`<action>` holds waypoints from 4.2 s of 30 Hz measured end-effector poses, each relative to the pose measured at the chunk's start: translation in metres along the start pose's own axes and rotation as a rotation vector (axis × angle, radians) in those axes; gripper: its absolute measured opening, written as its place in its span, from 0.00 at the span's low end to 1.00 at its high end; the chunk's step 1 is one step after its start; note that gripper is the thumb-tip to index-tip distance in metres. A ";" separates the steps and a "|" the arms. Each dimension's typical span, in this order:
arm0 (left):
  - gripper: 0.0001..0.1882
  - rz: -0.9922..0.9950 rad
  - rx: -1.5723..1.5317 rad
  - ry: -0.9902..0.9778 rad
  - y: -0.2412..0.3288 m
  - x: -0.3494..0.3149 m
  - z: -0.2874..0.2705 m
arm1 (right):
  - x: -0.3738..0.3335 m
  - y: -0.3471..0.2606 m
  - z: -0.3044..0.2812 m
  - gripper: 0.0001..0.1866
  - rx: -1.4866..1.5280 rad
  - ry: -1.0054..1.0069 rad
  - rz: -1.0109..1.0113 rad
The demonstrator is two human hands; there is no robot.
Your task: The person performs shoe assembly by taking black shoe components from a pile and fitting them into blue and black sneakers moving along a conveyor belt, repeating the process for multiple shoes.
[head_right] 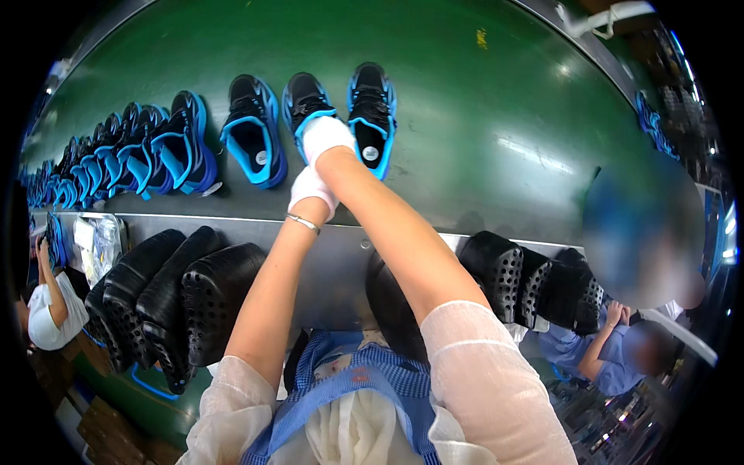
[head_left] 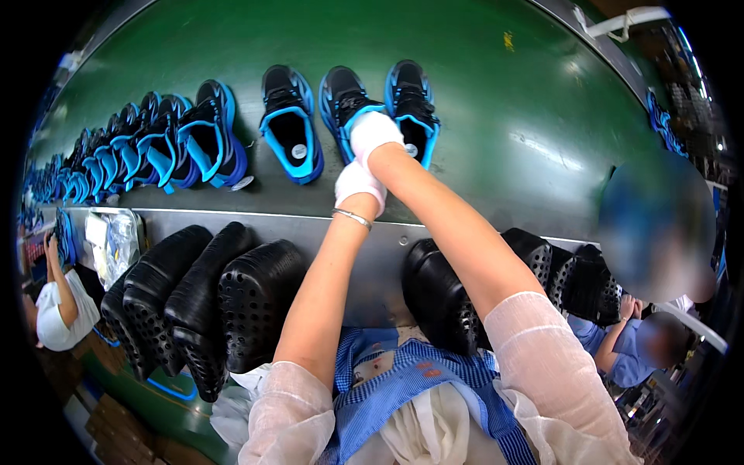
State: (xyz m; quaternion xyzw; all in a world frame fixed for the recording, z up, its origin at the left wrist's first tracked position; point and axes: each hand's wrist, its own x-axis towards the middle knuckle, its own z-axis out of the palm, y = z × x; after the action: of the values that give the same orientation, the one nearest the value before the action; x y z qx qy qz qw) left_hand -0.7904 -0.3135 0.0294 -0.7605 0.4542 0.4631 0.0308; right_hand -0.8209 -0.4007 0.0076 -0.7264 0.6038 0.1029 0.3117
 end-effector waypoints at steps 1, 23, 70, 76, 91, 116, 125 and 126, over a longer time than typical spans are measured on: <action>0.21 0.044 0.091 0.010 -0.003 0.003 0.004 | -0.022 -0.017 -0.026 0.28 0.266 -0.046 0.185; 0.28 0.513 0.114 0.788 -0.004 -0.058 0.043 | -0.499 0.414 -0.178 0.09 0.117 1.092 0.453; 0.32 0.746 -1.445 -0.312 0.050 -0.210 0.074 | -0.361 0.164 -0.135 0.21 0.272 0.304 -0.433; 0.19 0.638 -1.708 -0.358 0.036 -0.187 0.053 | -0.305 0.127 -0.116 0.18 0.246 0.405 -0.425; 0.20 0.444 -0.130 0.533 0.022 -0.023 0.035 | -0.181 0.108 -0.135 0.19 -0.292 0.065 -0.319; 0.19 0.231 -0.233 0.115 0.034 0.014 0.070 | -0.053 0.061 -0.042 0.12 -0.148 0.124 0.019; 0.17 0.213 -0.066 0.056 0.021 0.041 0.094 | -0.031 0.056 -0.023 0.13 0.095 0.254 -0.078; 0.17 0.234 -0.042 0.063 0.018 0.043 0.096 | -0.026 0.057 -0.019 0.13 0.114 0.271 -0.106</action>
State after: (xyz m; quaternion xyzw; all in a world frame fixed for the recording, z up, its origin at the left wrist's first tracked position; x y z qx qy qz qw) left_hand -0.8619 -0.3080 -0.0499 -0.7170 0.5306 0.4488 -0.0538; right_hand -0.8859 -0.3949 0.0176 -0.7457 0.6058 -0.0472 0.2734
